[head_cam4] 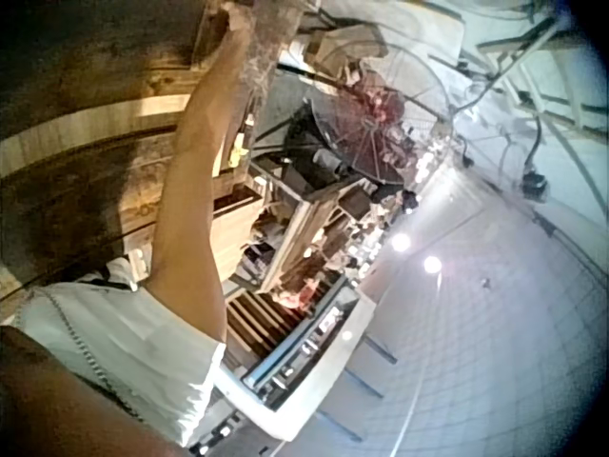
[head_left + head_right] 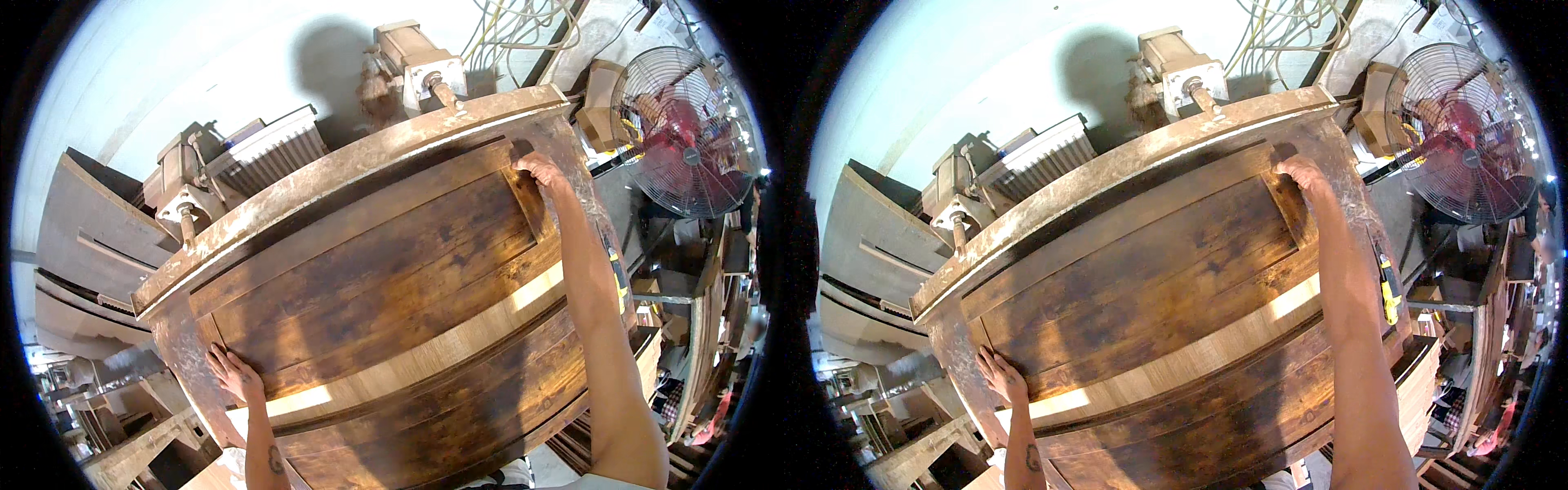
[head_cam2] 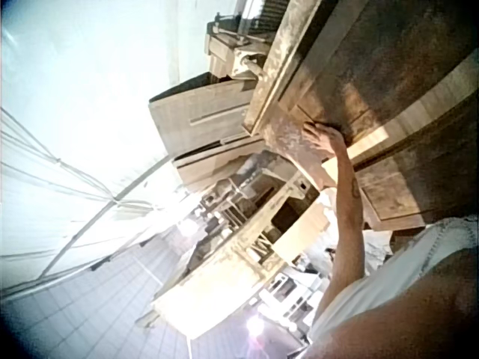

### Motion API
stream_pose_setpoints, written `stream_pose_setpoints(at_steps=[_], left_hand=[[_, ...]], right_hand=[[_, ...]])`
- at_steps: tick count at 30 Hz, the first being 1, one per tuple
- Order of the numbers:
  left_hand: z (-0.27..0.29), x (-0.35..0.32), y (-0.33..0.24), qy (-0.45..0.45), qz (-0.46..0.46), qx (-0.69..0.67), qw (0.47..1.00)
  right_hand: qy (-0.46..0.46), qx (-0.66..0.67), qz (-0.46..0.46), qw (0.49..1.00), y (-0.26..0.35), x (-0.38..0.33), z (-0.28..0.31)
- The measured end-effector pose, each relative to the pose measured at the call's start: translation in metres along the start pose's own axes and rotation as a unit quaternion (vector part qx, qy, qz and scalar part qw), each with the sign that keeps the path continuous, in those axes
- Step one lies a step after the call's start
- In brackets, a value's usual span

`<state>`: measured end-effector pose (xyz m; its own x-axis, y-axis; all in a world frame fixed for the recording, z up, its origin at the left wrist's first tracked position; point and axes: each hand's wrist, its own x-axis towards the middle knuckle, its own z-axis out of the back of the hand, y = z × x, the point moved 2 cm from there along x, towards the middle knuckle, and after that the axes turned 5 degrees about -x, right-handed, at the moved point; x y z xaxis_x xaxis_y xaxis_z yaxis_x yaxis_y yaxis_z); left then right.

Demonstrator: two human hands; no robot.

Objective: The person picks up finished wooden panels from a stack, places them one at a time on a workbench, wipes the surface of each panel with a cloth, and then places the cleaned panels into a new stack.

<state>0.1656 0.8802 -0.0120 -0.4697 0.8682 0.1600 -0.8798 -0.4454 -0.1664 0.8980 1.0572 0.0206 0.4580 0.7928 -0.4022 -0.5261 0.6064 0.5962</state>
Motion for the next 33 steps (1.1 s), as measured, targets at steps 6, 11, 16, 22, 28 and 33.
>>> stream_pose_setpoints(at_steps=[6,11,16,22,28,33], left_hand=[[-0.004,0.001,-0.004,-0.003,-0.011,-0.014,1.000],[-0.002,-0.001,-0.008,-0.012,-0.011,-0.011,1.000],[0.011,0.001,-0.005,0.004,0.036,-0.154,0.987],[0.000,0.025,0.103,-0.110,0.125,-0.739,0.652],[0.034,0.048,0.063,0.027,0.119,-0.539,0.834],[0.028,0.072,0.028,0.093,0.006,-0.525,0.846]], right_hand=[[0.006,0.069,-0.054,0.996,-0.024,0.016,0.005],[-0.020,0.071,-0.078,0.994,-0.017,0.016,0.006],[-0.061,0.134,0.039,0.988,-0.052,0.067,-0.014],[-0.018,0.211,-0.017,0.977,-0.100,0.076,-0.012],[-0.157,-0.156,0.145,0.964,-0.079,0.073,-0.009],[-0.171,-0.282,0.072,0.941,-0.018,0.001,-0.045]])
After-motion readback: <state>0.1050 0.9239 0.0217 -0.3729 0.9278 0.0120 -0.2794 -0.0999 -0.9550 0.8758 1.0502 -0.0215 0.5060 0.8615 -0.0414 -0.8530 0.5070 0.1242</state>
